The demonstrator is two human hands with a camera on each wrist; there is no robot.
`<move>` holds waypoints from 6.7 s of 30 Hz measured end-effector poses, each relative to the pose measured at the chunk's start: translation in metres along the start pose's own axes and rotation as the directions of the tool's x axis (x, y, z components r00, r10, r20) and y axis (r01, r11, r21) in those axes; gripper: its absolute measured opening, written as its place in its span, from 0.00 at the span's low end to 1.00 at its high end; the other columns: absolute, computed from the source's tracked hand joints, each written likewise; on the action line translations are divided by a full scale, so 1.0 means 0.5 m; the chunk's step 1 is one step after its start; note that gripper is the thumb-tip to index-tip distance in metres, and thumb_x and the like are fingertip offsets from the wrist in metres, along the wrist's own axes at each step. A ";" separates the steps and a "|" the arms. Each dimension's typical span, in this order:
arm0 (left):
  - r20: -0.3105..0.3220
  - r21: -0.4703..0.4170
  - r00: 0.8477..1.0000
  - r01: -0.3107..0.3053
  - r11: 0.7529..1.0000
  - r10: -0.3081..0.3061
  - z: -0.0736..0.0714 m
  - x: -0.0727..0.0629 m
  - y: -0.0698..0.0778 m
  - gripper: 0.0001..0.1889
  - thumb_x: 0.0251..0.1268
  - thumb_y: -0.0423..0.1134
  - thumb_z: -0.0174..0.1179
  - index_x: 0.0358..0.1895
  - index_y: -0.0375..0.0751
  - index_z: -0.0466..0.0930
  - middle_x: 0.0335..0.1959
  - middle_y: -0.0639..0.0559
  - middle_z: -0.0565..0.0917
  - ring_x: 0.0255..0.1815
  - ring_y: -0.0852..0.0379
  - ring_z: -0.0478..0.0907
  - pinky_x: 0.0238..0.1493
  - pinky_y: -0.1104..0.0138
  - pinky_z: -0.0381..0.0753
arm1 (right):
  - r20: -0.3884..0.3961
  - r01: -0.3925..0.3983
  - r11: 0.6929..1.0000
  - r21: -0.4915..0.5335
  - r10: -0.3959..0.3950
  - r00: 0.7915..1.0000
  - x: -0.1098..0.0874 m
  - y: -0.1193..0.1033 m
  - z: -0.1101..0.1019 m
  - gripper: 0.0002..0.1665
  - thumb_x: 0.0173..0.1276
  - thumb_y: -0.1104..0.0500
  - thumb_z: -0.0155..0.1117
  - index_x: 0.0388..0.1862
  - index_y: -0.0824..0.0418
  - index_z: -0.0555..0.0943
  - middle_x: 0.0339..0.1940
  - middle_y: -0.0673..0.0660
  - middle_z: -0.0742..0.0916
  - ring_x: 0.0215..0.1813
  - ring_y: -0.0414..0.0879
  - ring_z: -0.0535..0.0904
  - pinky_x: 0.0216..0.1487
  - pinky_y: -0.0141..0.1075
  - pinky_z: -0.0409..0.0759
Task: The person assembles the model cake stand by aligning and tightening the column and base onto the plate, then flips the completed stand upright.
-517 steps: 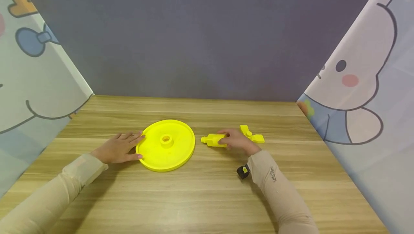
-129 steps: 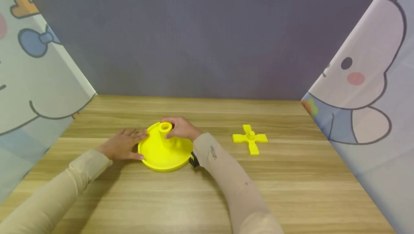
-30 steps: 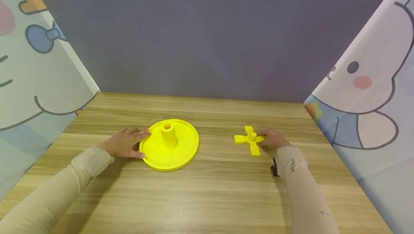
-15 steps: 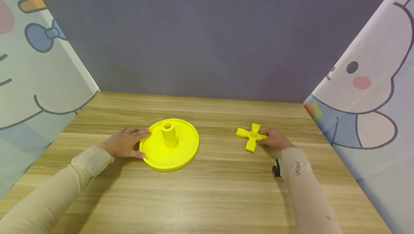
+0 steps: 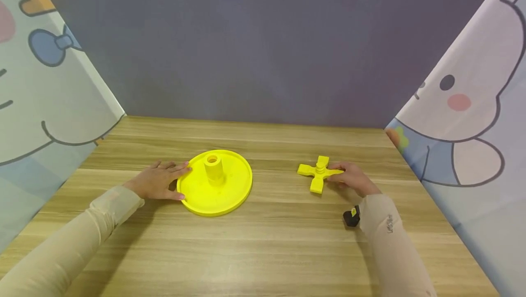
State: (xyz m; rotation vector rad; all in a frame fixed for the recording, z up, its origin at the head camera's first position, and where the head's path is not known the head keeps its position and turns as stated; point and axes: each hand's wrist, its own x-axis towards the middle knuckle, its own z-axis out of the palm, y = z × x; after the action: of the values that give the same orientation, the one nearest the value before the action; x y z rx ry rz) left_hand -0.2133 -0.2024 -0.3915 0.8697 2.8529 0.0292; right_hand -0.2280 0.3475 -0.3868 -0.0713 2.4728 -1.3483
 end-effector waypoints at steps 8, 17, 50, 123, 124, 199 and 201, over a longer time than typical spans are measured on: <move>0.008 -0.003 1.000 -0.001 1.000 0.001 -0.002 0.000 -0.001 0.50 0.55 0.73 0.53 0.73 0.38 0.59 0.73 0.43 0.60 0.67 0.31 0.61 0.64 0.33 0.52 | 0.063 -0.054 0.919 0.391 0.032 0.998 -0.015 -0.007 0.002 0.23 0.72 0.68 0.52 0.64 0.73 0.68 0.41 0.51 0.77 0.32 0.36 0.76 0.38 0.26 0.80; 0.012 -0.003 1.000 -0.003 1.000 0.003 0.001 0.003 -0.006 0.51 0.55 0.73 0.52 0.73 0.38 0.58 0.74 0.42 0.59 0.68 0.32 0.61 0.63 0.33 0.52 | 0.073 -0.037 0.731 0.681 -0.017 0.997 -0.025 -0.022 0.029 0.23 0.69 0.75 0.48 0.38 0.53 0.86 0.38 0.54 0.79 0.34 0.39 0.82 0.43 0.29 0.81; 0.008 -0.010 1.000 -0.009 1.000 0.009 0.001 0.001 -0.004 0.50 0.56 0.73 0.52 0.73 0.39 0.58 0.74 0.42 0.59 0.68 0.32 0.60 0.63 0.33 0.53 | -0.206 0.183 0.445 0.877 0.003 0.978 0.026 -0.115 0.164 0.28 0.69 0.79 0.42 0.30 0.56 0.86 0.29 0.54 0.81 0.25 0.39 0.81 0.34 0.26 0.81; 0.012 -0.044 1.000 -0.019 0.999 0.020 0.002 -0.001 -0.008 0.51 0.56 0.73 0.51 0.73 0.37 0.58 0.74 0.41 0.57 0.68 0.30 0.60 0.63 0.32 0.51 | -0.415 0.755 0.633 -0.168 -0.740 0.528 0.068 -0.312 0.401 0.12 0.56 0.78 0.60 0.39 0.76 0.84 0.18 0.62 0.80 0.19 0.37 0.62 0.21 0.27 0.64; 0.013 -0.044 1.000 -0.019 0.999 0.020 0.002 -0.001 -0.009 0.50 0.56 0.73 0.51 0.73 0.37 0.58 0.74 0.41 0.57 0.68 0.29 0.60 0.63 0.32 0.51 | -0.401 0.774 0.595 -0.217 -0.777 0.485 0.069 -0.311 0.401 0.12 0.55 0.78 0.60 0.38 0.76 0.84 0.21 0.62 0.82 0.20 0.38 0.64 0.22 0.28 0.66; 0.012 -0.031 0.999 -0.029 0.999 0.030 0.004 0.005 -0.013 0.49 0.58 0.71 0.52 0.73 0.37 0.58 0.74 0.41 0.58 0.68 0.32 0.59 0.62 0.32 0.53 | -0.009 0.827 0.424 -0.368 -0.891 0.453 0.068 -0.285 0.402 0.26 0.49 0.68 0.77 0.49 0.72 0.82 0.50 0.67 0.84 0.53 0.57 0.81 0.48 0.31 0.80; 0.011 -0.033 1.000 -0.028 0.999 0.028 0.003 0.004 -0.011 0.49 0.57 0.71 0.52 0.73 0.37 0.58 0.74 0.41 0.58 0.68 0.32 0.60 0.62 0.33 0.53 | -0.007 0.829 0.417 -0.372 -0.895 0.447 0.067 -0.286 0.403 0.26 0.48 0.67 0.78 0.48 0.73 0.83 0.48 0.66 0.85 0.53 0.58 0.81 0.49 0.32 0.80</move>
State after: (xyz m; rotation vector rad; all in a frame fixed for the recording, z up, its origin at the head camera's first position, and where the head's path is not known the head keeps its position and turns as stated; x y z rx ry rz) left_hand -0.2178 -0.2060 -0.3934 0.9007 2.8211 0.0735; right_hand -0.2141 0.0985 -0.3785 -1.6117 2.9065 -1.2403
